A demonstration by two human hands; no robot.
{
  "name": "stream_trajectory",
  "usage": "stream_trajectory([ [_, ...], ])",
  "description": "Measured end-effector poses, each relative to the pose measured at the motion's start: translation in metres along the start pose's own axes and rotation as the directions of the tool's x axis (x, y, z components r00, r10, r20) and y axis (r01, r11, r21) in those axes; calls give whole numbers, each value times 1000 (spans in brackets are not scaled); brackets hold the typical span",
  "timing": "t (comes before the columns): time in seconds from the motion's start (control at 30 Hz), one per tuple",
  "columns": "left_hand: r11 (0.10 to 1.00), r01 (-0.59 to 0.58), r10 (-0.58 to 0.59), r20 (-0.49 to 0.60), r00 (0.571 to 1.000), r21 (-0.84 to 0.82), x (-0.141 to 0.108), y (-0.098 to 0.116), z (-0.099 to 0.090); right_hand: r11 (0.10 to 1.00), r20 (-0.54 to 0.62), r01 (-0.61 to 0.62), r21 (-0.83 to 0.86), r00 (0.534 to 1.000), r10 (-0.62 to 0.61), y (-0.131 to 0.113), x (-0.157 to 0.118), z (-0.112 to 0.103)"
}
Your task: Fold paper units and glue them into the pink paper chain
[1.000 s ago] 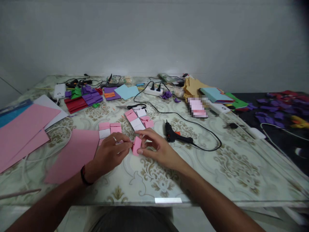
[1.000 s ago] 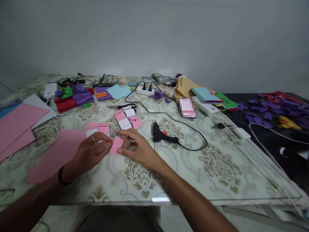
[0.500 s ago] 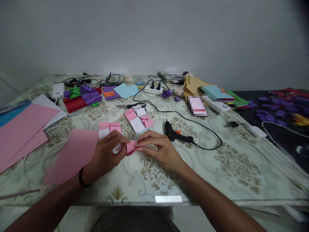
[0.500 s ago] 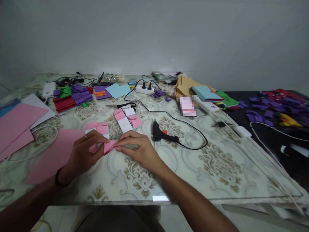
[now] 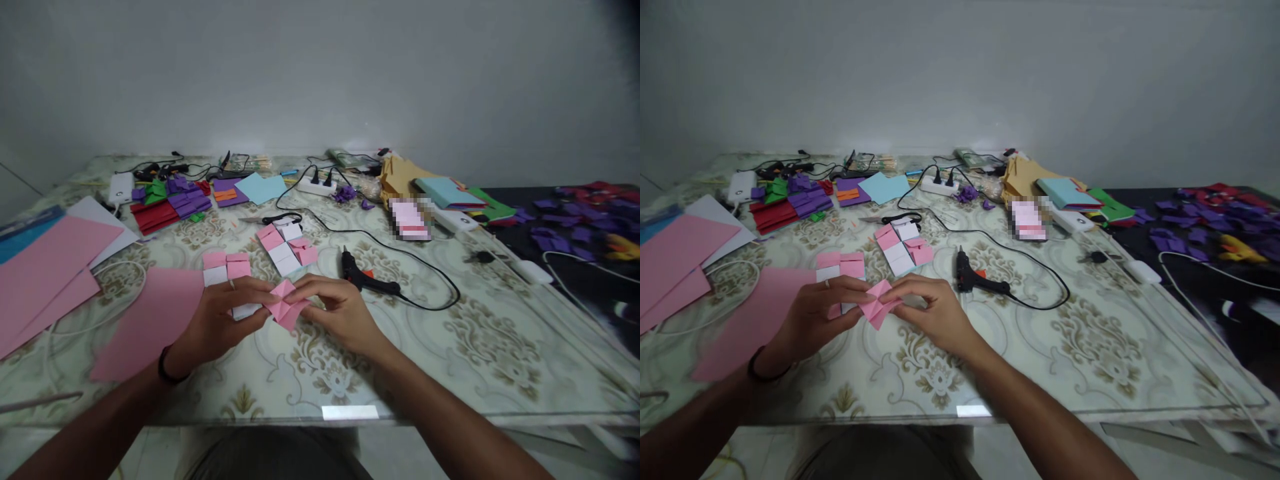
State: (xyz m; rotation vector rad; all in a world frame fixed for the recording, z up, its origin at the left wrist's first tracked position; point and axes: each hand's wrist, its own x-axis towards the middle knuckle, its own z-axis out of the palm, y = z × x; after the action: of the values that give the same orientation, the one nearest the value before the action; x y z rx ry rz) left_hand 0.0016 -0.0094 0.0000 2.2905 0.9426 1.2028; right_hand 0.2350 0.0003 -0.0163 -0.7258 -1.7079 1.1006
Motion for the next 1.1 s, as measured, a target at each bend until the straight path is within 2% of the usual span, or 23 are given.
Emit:
stream_trajectory([
  [0.17,991,-105,109,-46,993,87,0,2,0,999,9,51,-6,999,-51,0,-1,3],
  [0.27,988,-123,128,-46,991,97,-2,2,2,996,-4,81,-39,997,-81,1,-2,4],
  [0.5,999,-50,50,-24,998,13,0,5,1,998,-51,49,-28,997,-51,-1,-1,4],
  [0.67,999,-22,24,-86,996,25,-3,4,3,997,-86,21,74,996,-14,-1,0,7],
  [0.87,999,31,-29,-130,991,14,-6,3,4,997,-128,-52,54,990,59,1,-2,10],
  [1.1,986,154,-161,-116,980,-60,-6,4,5,990,-167,-102,93,979,116,1,-3,10],
])
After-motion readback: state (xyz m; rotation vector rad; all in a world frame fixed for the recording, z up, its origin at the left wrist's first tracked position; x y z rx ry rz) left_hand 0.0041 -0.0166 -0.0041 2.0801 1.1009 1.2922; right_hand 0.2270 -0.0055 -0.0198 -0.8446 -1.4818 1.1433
